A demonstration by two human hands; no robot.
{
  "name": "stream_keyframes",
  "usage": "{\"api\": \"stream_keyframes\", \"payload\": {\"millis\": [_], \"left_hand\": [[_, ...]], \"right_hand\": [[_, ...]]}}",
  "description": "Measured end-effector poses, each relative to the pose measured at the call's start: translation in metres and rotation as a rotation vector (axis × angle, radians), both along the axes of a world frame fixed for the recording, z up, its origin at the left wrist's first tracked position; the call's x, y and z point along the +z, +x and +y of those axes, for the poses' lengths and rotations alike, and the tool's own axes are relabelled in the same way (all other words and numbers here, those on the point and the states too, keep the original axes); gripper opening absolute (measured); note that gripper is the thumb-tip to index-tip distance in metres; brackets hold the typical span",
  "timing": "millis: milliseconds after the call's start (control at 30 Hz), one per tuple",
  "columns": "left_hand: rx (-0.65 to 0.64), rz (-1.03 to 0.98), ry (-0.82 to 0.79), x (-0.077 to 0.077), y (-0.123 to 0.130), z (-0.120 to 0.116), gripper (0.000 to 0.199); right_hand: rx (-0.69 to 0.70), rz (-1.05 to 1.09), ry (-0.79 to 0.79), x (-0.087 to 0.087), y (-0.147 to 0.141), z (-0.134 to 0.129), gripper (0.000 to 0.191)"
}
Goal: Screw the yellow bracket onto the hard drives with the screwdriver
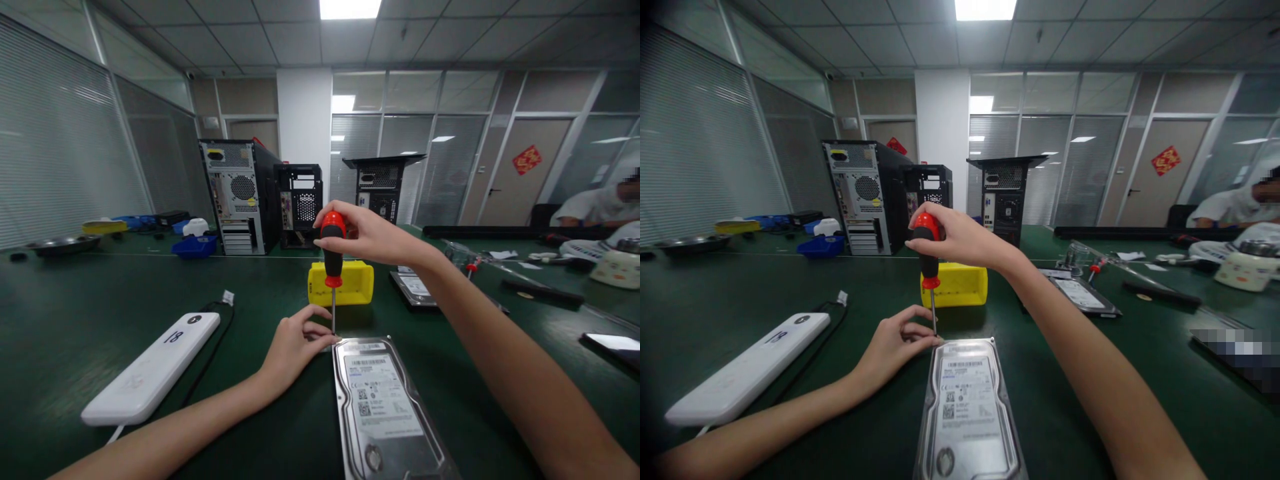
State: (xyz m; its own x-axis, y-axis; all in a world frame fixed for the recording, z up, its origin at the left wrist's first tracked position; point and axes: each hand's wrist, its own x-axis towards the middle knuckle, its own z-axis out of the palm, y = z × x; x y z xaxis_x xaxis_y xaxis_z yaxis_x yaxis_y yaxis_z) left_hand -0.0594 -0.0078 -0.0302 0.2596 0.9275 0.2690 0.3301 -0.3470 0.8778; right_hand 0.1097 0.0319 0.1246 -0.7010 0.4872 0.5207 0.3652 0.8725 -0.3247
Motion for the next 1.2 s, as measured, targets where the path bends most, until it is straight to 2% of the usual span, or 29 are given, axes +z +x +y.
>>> {"api": "stream_keyframes", "payload": {"millis": [400,633,867,1033,1200], "left_hand": [[0.029,0.075,0.05,0.0,0.002,0.0,0.027],[0.009,0.178,0.088,0.003,0.001,0.001,0.036],[-0.041,0.116,0.006,0.002,0.0,0.002,0.041],[-0.044,0.044,-0.019,0.001,0.001,0.001,0.036],[-0.012,0.041,0.014,-0.002,0.002,0.001,0.034]], "right_hand": [[-0.017,0.037,0.016,-0.002,-0.003,0.002,0.044],[-0.081,0.02,0.037,-0.003,-0.005,0.005,0.046],[-0.094,0.014,0.05,-0.001,0.0,0.004,0.041],[-0.009,0.022,0.01,-0.003,0.0,0.003,0.032],[0.006,0.049,-0.009,-0.008,-0.01,0.0,0.045]]}}
